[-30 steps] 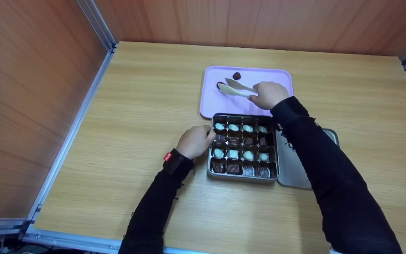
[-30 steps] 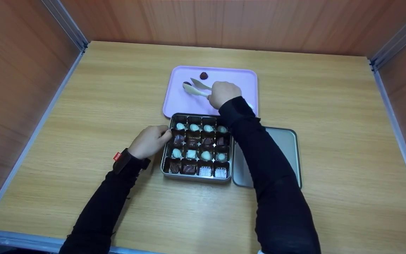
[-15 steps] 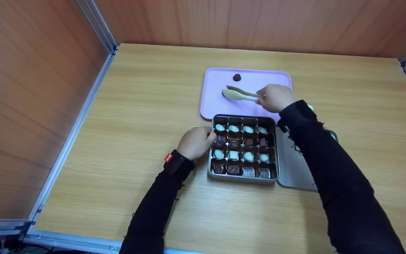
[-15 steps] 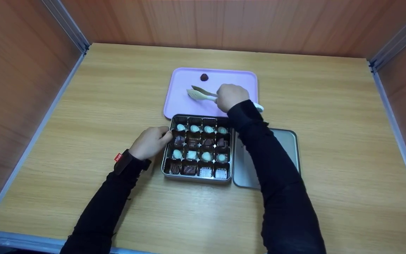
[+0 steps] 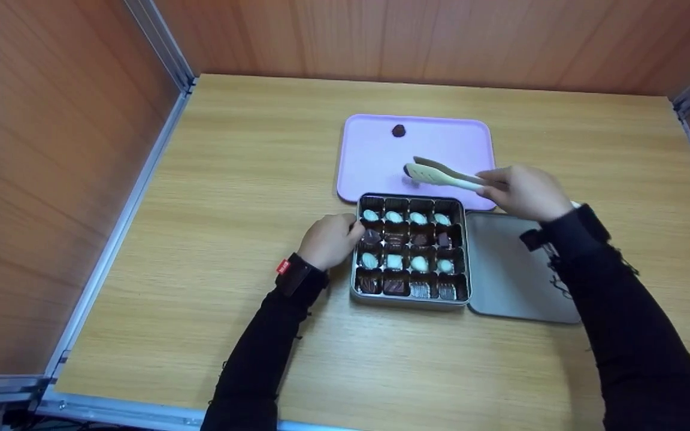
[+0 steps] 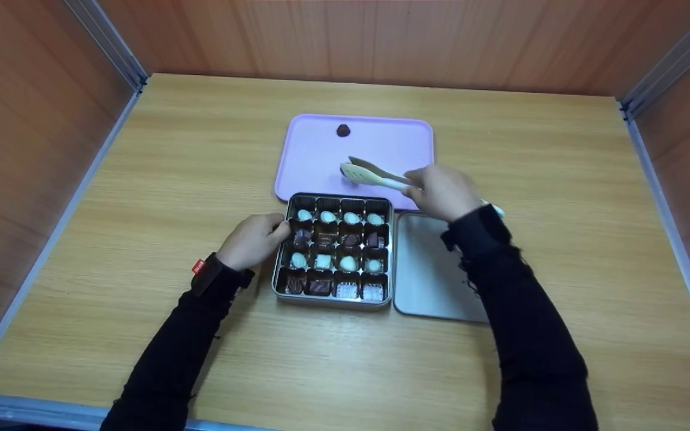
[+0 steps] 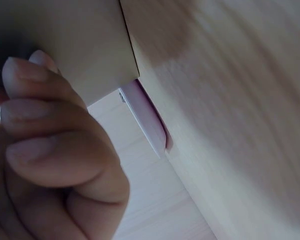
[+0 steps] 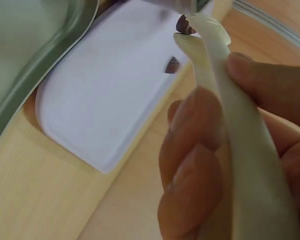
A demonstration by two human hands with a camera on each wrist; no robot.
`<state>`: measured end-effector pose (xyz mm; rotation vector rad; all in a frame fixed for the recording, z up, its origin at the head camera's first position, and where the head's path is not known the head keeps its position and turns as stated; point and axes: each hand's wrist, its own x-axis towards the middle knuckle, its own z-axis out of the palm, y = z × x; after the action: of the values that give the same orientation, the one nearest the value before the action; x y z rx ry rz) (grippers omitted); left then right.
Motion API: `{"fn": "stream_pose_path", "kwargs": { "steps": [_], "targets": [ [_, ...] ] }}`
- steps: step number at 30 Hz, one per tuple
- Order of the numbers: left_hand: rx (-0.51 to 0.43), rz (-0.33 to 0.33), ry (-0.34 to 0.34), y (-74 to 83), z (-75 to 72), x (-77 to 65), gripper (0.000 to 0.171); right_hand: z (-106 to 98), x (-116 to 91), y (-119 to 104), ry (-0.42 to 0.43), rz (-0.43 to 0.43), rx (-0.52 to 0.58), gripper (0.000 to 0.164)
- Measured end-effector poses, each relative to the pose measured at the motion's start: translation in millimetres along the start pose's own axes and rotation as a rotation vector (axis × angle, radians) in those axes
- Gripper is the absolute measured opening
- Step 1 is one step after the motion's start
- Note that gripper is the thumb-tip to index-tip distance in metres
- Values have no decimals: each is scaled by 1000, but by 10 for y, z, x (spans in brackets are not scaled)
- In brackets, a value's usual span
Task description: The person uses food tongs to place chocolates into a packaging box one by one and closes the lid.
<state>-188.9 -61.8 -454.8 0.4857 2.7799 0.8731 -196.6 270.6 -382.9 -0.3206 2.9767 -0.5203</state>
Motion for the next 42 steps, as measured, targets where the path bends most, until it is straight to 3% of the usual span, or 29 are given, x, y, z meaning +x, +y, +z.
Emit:
{"fn": "stream_pose_path", "kwargs": {
  "steps": [7,14,18,34,42],
  "targets": [
    [4,3,-6,2,19,-1,30,-45,-593,-12,27,-85,53,37],
    [18,15,3,7,21,-1,30,-128,-1137,-107,38,-301,-74,33],
    [24,15,12,7,1,-4,30,-135,-1320,-178,12,-362,-111,32],
    [12,-12,4,-4,-9,-10,31,-156,-1425,-429,1,-352,-306,34],
    [12,-5,5,-12,-8,-13,30,-252,-1437,-542,50,-403,-401,33]
  ]
}}
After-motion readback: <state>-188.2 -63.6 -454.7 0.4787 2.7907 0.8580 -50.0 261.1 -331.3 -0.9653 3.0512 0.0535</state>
